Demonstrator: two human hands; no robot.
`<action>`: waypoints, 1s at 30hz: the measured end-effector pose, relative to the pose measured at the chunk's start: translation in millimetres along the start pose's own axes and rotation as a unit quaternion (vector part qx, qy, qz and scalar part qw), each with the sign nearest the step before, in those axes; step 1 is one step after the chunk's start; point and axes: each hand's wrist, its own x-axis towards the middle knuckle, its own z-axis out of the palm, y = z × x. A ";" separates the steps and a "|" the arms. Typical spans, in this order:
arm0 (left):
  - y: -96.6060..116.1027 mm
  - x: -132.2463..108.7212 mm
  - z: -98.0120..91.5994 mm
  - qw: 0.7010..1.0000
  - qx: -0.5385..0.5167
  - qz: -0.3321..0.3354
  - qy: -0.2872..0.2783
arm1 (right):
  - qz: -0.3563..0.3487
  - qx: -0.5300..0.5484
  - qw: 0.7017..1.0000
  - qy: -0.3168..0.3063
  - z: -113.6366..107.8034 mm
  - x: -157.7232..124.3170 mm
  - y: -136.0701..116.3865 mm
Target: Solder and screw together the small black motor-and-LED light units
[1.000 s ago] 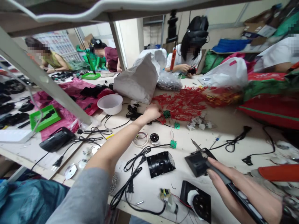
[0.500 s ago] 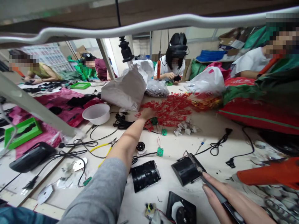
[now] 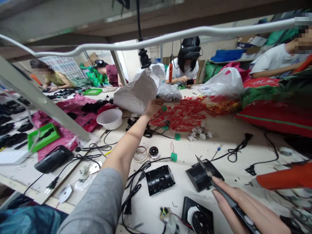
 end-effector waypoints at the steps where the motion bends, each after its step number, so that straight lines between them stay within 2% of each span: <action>1: 5.1 0.8 -4.9 1.000 -0.005 0.005 0.000 | -0.007 -0.001 1.000 0.003 -0.4 0.7 -0.2; 4: 20.4 1.3 -21.8 0.999 -0.020 0.020 0.025 | -0.004 -0.005 1.000 0.012 -1.7 2.1 -1.5; 7: 32.4 -0.1 -43.1 0.995 -0.040 0.028 0.086 | 0.000 -0.011 1.000 0.014 -3.1 3.4 -3.7; 11: 44.8 -10.6 -79.6 0.959 -0.204 -0.007 0.194 | -0.003 -0.012 1.000 0.023 -3.5 4.0 -6.1; 13: 50.9 -24.2 -102.1 0.941 -0.260 -0.019 0.217 | -0.001 -0.013 1.000 0.025 -3.5 3.5 -7.3; 16: 59.2 -57.4 -139.8 0.920 -0.319 -0.018 0.228 | 0.007 -0.016 0.999 0.028 -3.8 3.8 -10.9; 18: 62.2 -84.5 -163.2 0.896 -0.388 -0.020 0.213 | 0.010 -0.015 0.999 0.029 -3.5 6.1 -15.2; 20: 60.9 -110.6 -180.2 0.886 -0.416 -0.018 0.204 | 0.024 -0.010 0.999 0.031 -1.5 10.2 -20.8; 22: 54.2 -131.9 -188.1 0.892 -0.395 -0.016 0.220 | 0.030 -0.001 0.999 0.036 2.5 14.8 -26.8; 25: 37.3 -153.9 -185.5 0.911 -0.331 -0.047 0.240 | 0.007 0.001 0.999 0.045 10.8 20.0 -33.5; 28: 22.3 -170.9 -177.1 0.929 -0.283 -0.078 0.225 | -0.021 0.003 0.998 0.054 17.8 22.2 -35.5; 30: 17.2 -182.8 -174.6 0.935 -0.278 -0.072 0.210 | -0.041 0.012 0.998 0.050 20.9 23.9 -34.9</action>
